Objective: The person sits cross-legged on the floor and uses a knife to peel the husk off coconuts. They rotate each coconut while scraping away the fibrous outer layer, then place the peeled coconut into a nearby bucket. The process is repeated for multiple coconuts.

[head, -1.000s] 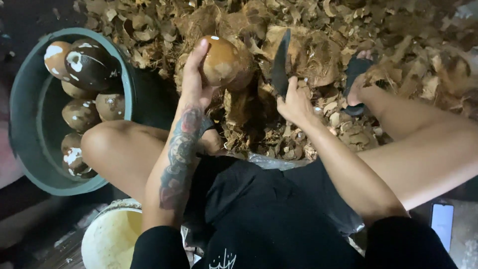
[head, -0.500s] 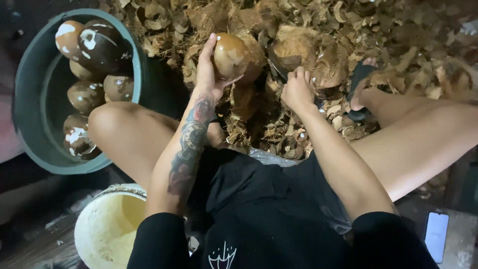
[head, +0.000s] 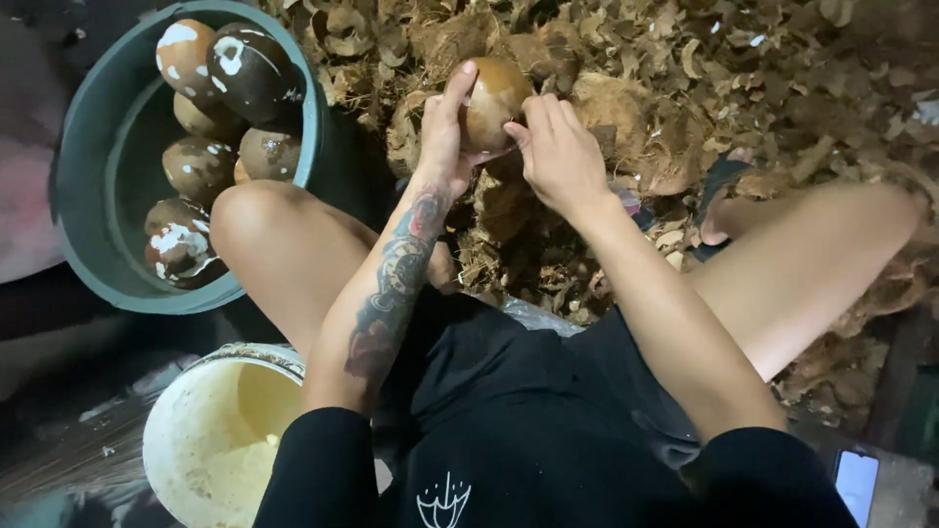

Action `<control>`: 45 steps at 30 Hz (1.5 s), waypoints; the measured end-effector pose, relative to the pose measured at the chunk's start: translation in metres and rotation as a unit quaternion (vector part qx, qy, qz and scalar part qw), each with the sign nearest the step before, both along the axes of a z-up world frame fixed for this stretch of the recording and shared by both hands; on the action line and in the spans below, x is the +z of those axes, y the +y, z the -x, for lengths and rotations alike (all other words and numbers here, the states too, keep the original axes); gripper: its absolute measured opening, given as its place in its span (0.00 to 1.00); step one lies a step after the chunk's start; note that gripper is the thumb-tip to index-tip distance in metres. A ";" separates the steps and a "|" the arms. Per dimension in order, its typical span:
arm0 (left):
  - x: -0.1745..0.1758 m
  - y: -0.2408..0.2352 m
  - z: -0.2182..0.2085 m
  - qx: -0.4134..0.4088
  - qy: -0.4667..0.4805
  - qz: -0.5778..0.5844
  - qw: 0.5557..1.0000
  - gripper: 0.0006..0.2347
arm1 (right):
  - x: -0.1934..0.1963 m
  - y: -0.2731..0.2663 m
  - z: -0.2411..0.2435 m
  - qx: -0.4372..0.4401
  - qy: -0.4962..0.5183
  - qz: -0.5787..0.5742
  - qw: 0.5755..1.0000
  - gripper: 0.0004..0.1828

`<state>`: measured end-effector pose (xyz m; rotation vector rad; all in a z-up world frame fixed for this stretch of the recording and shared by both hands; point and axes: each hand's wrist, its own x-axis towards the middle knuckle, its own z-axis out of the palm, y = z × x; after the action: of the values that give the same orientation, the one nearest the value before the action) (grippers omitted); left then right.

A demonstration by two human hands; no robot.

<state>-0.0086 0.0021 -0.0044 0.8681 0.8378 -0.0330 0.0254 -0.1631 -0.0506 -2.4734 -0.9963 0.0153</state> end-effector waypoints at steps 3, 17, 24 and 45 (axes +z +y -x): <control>-0.029 -0.001 -0.005 0.028 -0.032 -0.014 0.999 0.27 | -0.007 0.002 0.006 -0.006 -0.193 0.018 0.981 0.10; -0.043 -0.006 -0.009 0.077 -0.087 -0.067 0.991 0.30 | 0.014 -0.016 -0.010 -0.201 0.223 -0.049 0.952 0.08; -0.016 -0.012 -0.001 0.077 -0.049 0.017 0.996 0.37 | -0.006 -0.033 -0.023 -0.211 0.183 0.176 0.944 0.13; 0.045 0.086 0.054 -0.079 -0.399 -0.369 0.836 0.08 | 0.075 0.060 -0.038 0.072 0.312 -0.307 0.897 0.41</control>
<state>-0.0622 0.0882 0.0409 1.5238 -0.0568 0.5150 0.0631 -0.1031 0.0242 -1.6422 -0.7381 0.4441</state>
